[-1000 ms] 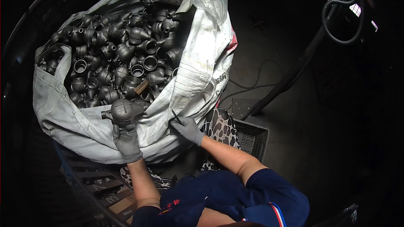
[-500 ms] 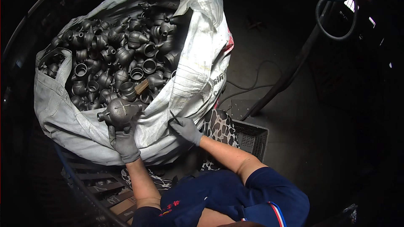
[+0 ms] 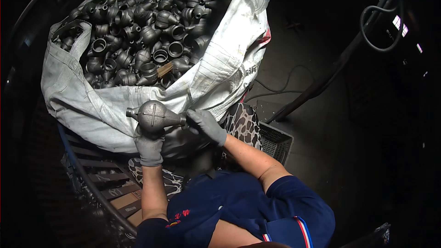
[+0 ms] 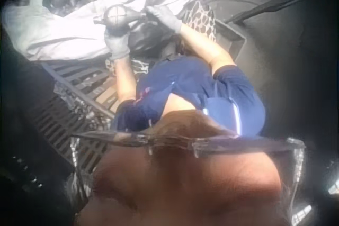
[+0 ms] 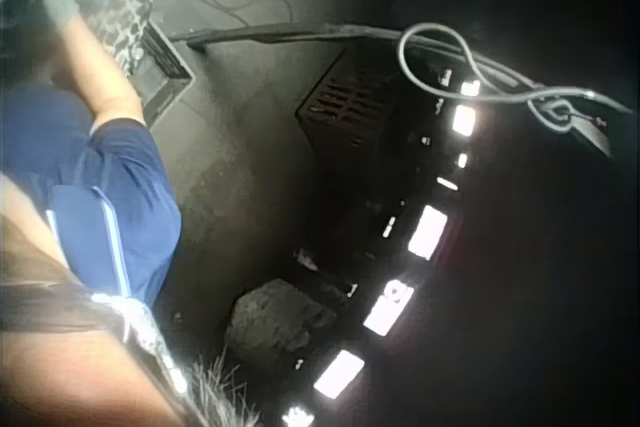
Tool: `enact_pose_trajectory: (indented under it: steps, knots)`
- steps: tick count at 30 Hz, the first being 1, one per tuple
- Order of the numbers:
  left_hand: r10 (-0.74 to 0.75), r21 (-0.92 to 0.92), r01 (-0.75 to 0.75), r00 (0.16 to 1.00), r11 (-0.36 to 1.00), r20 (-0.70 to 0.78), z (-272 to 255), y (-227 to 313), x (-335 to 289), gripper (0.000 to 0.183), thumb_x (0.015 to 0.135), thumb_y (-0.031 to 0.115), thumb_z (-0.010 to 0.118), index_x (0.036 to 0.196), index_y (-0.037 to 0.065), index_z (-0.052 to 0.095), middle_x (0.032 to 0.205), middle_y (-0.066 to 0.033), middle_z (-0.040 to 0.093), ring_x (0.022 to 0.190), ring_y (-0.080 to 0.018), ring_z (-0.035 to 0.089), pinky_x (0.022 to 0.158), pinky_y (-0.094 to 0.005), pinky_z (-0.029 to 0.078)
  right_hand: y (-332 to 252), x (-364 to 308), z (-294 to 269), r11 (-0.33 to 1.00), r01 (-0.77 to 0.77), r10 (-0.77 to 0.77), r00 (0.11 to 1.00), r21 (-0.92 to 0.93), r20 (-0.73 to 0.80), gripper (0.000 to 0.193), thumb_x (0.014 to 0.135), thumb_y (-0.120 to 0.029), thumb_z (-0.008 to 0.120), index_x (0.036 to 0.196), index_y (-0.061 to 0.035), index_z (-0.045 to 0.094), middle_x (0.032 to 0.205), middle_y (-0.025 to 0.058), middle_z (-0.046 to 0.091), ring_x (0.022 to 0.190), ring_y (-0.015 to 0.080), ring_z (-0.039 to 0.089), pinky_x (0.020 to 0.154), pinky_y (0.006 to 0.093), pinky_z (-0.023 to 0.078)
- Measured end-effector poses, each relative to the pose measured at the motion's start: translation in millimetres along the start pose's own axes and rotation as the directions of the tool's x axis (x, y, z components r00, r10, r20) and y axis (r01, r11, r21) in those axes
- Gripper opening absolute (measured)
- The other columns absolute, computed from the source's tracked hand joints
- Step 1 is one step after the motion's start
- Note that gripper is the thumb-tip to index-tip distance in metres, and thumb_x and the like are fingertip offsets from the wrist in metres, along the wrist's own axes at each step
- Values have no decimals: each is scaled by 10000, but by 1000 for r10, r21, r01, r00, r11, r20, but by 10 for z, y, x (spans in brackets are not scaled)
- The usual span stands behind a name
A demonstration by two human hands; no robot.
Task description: Inspecting and marking metal cast components from a large industrial bulk bag.
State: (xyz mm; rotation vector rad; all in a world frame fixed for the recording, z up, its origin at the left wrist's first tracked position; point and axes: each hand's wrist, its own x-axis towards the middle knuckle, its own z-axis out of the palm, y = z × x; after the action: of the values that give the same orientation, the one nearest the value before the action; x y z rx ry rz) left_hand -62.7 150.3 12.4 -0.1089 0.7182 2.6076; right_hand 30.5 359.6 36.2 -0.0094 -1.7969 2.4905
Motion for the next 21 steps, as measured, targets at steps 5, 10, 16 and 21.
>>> enact_pose_trajectory:
  steps: [5, 10, 16, 21]
  knots:
    - [-123, -230, 160, 979, 960, 165, -156, -40, 139, 381, 903, 337, 422, 1151, 99, 583, 1158, -64, 614, 1076, -249, 569, 884, -466, 473, -106, -50, 44, 995, -103, 102, 995, 7, 17, 391, 961, -386, 484, 896, -22, 611, 738, 35, 644, 496, 52, 464, 476, 196, 359]
    - [-219, -224, 339, 875, 913, 431, -141, -29, 164, 392, 935, 259, 379, 1233, 46, 521, 1238, -120, 559, 1147, -290, 522, 990, -481, 404, -82, -94, 180, 990, -121, 126, 990, 71, -61, 412, 920, -384, 496, 788, -15, 624, 515, -40, 412, 455, 40, 326, 446, 200, 244]
    - [132, 478, -237, 961, 846, 243, -154, 153, -55, 326, 943, 81, 420, 1237, -38, 492, 1235, -110, 549, 1141, -191, 506, 1028, -302, 357, -11, -76, 157, 986, -161, 160, 986, -30, -50, 375, 922, -345, 509, 799, -11, 626, 537, -39, 438, 478, 36, 335, 461, 202, 255]
    - [217, 796, -484, 875, 362, 433, -799, 93, 235, 334, 908, -12, 424, 1229, -43, 509, 1181, -96, 558, 1100, -163, 502, 1034, -282, 346, -106, -140, 199, 972, -63, 34, 991, -225, -132, 303, 888, -271, 583, 950, 18, 650, 667, -10, 580, 547, 17, 407, 515, 186, 322]
